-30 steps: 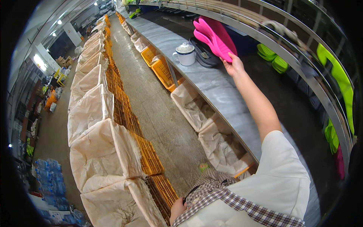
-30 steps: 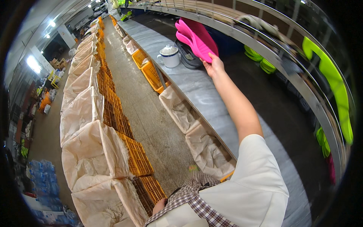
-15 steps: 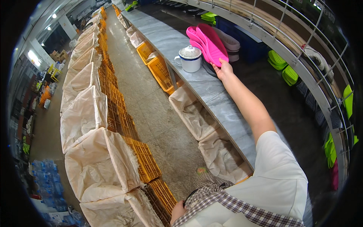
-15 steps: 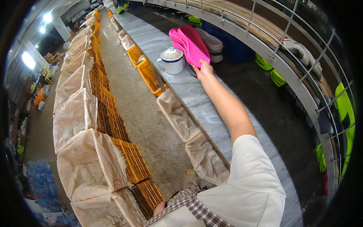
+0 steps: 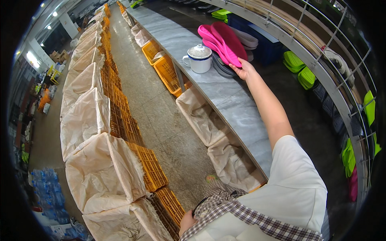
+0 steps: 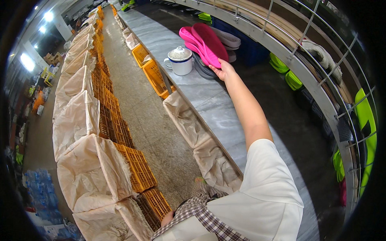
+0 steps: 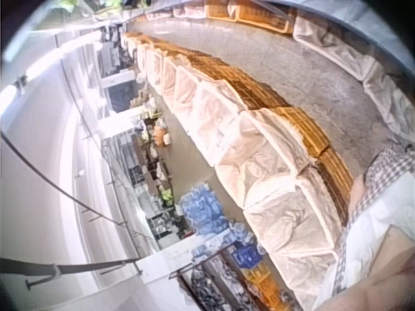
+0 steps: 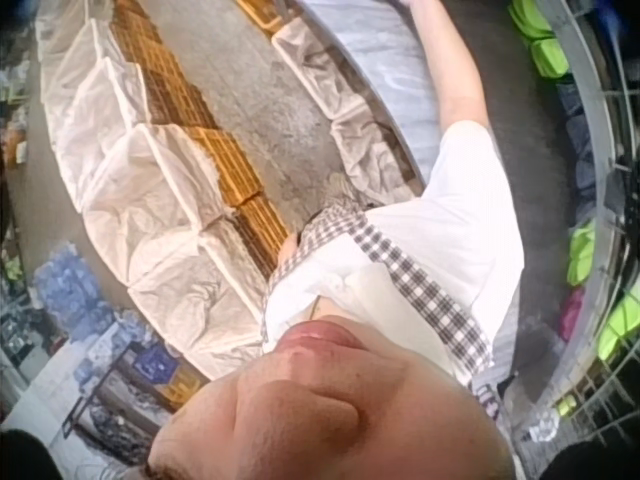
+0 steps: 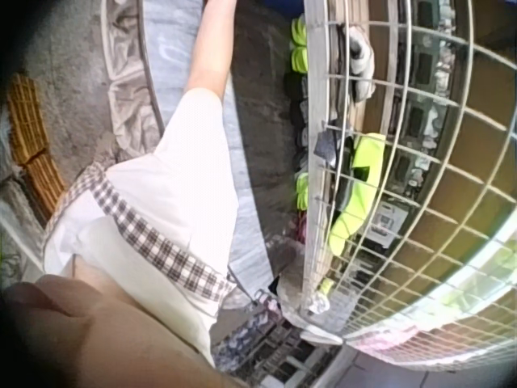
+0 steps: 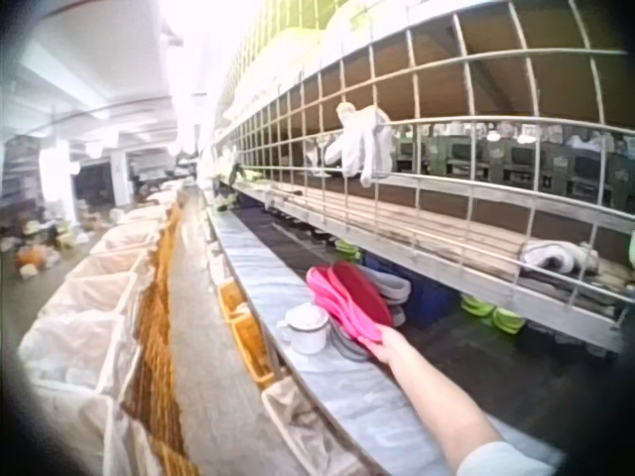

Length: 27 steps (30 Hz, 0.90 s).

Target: The person walks through a warehouse aisle, then picks up pink and green plastic slippers from a shelf. They turn each slipper over to view the sole and upper, then place them back on the shelf.

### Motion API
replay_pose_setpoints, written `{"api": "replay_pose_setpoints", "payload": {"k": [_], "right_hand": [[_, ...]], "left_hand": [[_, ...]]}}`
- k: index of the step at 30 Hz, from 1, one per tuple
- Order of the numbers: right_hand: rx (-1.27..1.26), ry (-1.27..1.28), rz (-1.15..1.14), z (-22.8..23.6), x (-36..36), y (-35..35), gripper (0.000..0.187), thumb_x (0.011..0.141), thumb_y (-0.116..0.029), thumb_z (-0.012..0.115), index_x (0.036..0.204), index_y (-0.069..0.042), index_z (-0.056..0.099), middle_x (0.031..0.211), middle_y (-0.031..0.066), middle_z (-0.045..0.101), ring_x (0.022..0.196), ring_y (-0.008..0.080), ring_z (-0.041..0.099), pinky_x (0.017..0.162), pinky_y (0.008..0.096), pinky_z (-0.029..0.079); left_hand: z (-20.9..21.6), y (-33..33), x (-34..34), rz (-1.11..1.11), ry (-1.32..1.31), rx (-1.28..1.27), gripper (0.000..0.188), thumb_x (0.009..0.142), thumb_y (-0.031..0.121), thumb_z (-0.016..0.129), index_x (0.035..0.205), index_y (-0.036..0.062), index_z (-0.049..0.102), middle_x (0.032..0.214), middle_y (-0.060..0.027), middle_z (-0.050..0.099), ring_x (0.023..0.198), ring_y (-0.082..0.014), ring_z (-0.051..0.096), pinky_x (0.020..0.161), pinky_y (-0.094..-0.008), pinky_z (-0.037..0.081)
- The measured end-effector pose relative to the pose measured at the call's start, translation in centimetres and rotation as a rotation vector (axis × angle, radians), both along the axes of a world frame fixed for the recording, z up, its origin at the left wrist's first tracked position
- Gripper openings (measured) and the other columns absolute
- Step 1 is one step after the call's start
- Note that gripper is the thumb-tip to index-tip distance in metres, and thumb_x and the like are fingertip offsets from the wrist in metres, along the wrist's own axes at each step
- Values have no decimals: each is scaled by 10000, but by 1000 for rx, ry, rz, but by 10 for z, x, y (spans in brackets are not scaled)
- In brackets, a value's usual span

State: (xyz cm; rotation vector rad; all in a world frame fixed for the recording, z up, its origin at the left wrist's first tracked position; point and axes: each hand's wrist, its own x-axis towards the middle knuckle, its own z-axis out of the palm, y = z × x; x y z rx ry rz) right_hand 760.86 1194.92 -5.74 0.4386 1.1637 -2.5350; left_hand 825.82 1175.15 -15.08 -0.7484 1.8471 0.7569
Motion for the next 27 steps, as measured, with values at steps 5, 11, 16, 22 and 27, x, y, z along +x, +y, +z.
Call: {"api": "replay_pose_setpoints", "payload": {"k": [5, 11, 16, 22, 27], "right_hand": [[33, 9, 37, 7, 13, 8, 359, 916, -171, 532, 1175, 56, 433, 1078, 240, 557, 787, 348, 632, 611, 314, 590], [6, 40, 58, 15, 52, 14, 316, 903, -140, 533, 1132, 67, 462, 1078, 238, 556, 875, 356, 615, 677, 379, 576], [120, 101, 26, 13, 82, 20, 275, 907, -61, 477, 1123, 106, 445, 1077, 246, 544, 863, 329, 621, 700, 354, 579], [387, 18, -194, 11, 101, 14, 100, 841, 20, 469, 843, 45, 565, 676, 107, 605, 505, 175, 594, 395, 242, 487], [399, 144, -352, 42, 80, 29, 106, 796, 0, 492, 742, -2, 584, 614, 90, 588, 431, 143, 520, 354, 228, 419]], "left_hand": [[3, 3, 5, 26, 72, -12, 375, 898, 175, 449, 1243, 29, 482, 1118, -158, 584, 997, -290, 568, 851, -402, 468], [-7, 1, 24, -8, 26, 27, 378, 909, 184, 430, 1256, 43, 478, 1129, -148, 581, 1008, -282, 565, 865, -401, 461], [-24, 1, 63, -4, 94, 33, 372, 909, 182, 422, 1247, 42, 487, 1113, -153, 585, 1017, -288, 559, 875, -404, 455], [-48, -17, 104, -88, 42, 68, 449, 909, 322, 474, 1214, -6, 507, 995, -196, 606, 867, -316, 577, 777, -405, 463], [-84, -20, 138, 68, -220, 118, 540, 907, 401, 461, 1289, 19, 438, 1129, -139, 573, 944, -255, 574, 823, -394, 466]]}}
